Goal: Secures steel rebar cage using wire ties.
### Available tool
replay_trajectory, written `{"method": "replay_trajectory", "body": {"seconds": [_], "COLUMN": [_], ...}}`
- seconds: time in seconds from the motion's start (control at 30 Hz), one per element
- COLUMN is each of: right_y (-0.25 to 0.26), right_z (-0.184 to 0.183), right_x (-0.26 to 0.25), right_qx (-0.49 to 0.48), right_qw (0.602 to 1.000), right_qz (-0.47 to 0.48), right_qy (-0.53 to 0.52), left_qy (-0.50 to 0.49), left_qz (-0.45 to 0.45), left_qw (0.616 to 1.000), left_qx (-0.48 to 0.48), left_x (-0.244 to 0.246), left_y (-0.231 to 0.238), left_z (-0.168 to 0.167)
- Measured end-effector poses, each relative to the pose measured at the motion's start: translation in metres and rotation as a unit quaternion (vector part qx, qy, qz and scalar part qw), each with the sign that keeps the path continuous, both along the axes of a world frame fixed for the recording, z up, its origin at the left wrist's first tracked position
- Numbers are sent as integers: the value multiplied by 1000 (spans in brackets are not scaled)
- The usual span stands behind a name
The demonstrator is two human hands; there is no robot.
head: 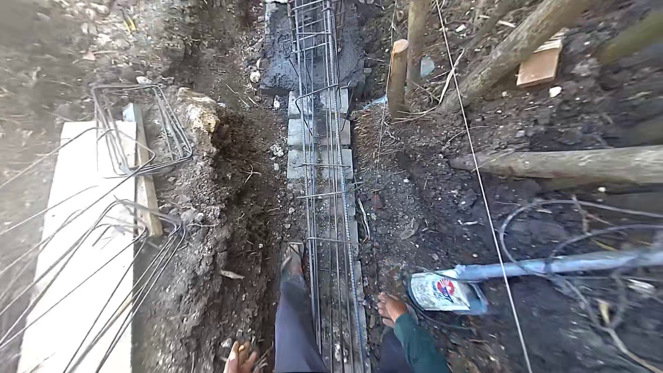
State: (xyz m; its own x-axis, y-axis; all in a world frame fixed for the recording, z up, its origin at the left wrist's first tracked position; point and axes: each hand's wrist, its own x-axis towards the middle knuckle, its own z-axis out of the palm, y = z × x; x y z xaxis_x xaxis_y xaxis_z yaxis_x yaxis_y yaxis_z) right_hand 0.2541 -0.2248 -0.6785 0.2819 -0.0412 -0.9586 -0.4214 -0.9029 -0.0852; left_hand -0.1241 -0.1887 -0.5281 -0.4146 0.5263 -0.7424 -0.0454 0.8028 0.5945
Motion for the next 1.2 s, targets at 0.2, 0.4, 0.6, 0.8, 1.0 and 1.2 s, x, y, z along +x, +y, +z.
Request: {"method": "replay_trajectory", "body": {"seconds": [0.2, 0.4, 0.6, 0.8, 1.0, 1.2], "right_y": [39, 88, 92, 77, 162, 189], "right_z": [-111, -215, -231, -224, -231, -220], "right_x": [-10, -16, 7, 6, 27, 47], "right_qx": [18, 48, -41, 4, 79, 20], "right_qw": [988, 985, 986, 983, 987, 983], "right_qz": [-133, -119, 75, 19, -55, 93], "right_qy": [81, 115, 140, 183, 130, 159], "left_qy": [-45, -107, -137, -171, -205, -217], "left_qz": [9, -58, -16, 3, 1, 35], "left_qw": [999, 988, 990, 985, 979, 973], "left_qx": [2, -94, -23, -2, 22, 68], "left_x": [48, 109, 148, 143, 138, 125], "left_y": [163, 201, 182, 175, 179, 201], "left_z": [-182, -333, -332, -315, -307, -298]}}
